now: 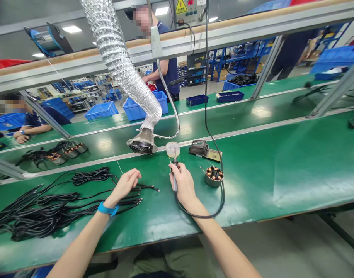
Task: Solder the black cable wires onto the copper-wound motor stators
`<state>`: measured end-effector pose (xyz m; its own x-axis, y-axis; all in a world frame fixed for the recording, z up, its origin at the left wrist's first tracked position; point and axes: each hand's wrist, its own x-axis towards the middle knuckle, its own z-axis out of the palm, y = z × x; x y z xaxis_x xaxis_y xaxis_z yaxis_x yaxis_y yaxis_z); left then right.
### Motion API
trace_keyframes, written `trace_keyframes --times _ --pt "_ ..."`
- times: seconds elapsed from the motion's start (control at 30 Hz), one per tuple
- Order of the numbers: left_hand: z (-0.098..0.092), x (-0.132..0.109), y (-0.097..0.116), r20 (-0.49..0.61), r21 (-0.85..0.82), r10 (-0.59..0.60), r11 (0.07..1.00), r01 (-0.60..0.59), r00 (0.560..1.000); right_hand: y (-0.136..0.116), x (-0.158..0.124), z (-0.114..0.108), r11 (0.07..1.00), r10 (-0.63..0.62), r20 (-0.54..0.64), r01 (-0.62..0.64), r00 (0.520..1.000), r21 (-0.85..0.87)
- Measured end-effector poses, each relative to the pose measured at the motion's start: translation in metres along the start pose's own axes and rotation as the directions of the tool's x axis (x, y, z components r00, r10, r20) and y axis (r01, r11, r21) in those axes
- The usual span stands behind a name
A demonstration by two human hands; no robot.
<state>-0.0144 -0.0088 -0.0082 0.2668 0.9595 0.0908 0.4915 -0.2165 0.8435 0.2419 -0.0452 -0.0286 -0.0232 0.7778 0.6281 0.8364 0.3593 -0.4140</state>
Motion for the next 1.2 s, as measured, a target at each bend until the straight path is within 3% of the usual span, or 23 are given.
trace_keyframes --times 0.1,0.2,0.33,0.43,0.53,0.63,0.8,0.9,1.0,1.1,1.2 --pt "0.008 0.0 0.003 -0.079 0.039 0.024 0.999 -0.021 0.997 -0.001 0.0 0.008 0.999 0.019 0.028 -0.02 0.999 0.043" --pt "0.018 0.002 0.013 -0.071 0.047 0.054 0.998 -0.051 0.996 -0.002 -0.01 0.004 0.981 0.011 0.058 -0.022 0.998 0.194" --pt "0.04 0.003 0.039 -0.057 0.071 0.222 0.973 -0.218 0.973 -0.004 -0.034 -0.007 0.913 -0.05 0.119 -0.002 0.992 0.408" --pt "0.06 0.003 0.059 0.001 0.135 0.349 0.928 -0.346 0.937 -0.005 -0.052 -0.013 0.891 -0.043 0.073 0.005 0.996 0.454" --pt "0.072 0.006 0.07 0.062 0.197 0.382 0.901 -0.387 0.922 -0.007 -0.061 -0.017 0.915 0.022 -0.023 -0.011 1.0 0.404" --pt "0.068 0.01 0.073 0.092 0.274 0.356 0.889 -0.367 0.93 -0.01 -0.06 -0.018 0.934 0.087 -0.07 -0.057 0.994 0.352" --pt "0.036 0.013 0.066 0.193 0.354 0.206 0.897 -0.264 0.959 -0.009 -0.053 -0.014 0.927 0.136 -0.01 -0.124 0.991 0.353" --pt "0.024 0.02 0.064 0.379 0.198 0.103 0.962 -0.189 0.92 -0.002 -0.049 -0.012 0.911 0.145 0.032 -0.146 0.989 0.386" --pt "0.028 0.031 0.066 0.509 -0.068 0.107 0.994 -0.084 0.854 0.006 -0.045 -0.011 0.898 0.121 0.088 -0.147 0.989 0.415" --pt "0.038 0.04 0.065 0.501 -0.164 0.118 0.986 -0.04 0.857 0.011 -0.043 -0.01 0.89 0.102 0.116 -0.142 0.988 0.432" --pt "0.04 0.045 0.054 0.396 -0.098 0.074 0.994 -0.038 0.915 0.012 -0.044 -0.009 0.882 0.101 0.08 -0.126 0.992 0.454"
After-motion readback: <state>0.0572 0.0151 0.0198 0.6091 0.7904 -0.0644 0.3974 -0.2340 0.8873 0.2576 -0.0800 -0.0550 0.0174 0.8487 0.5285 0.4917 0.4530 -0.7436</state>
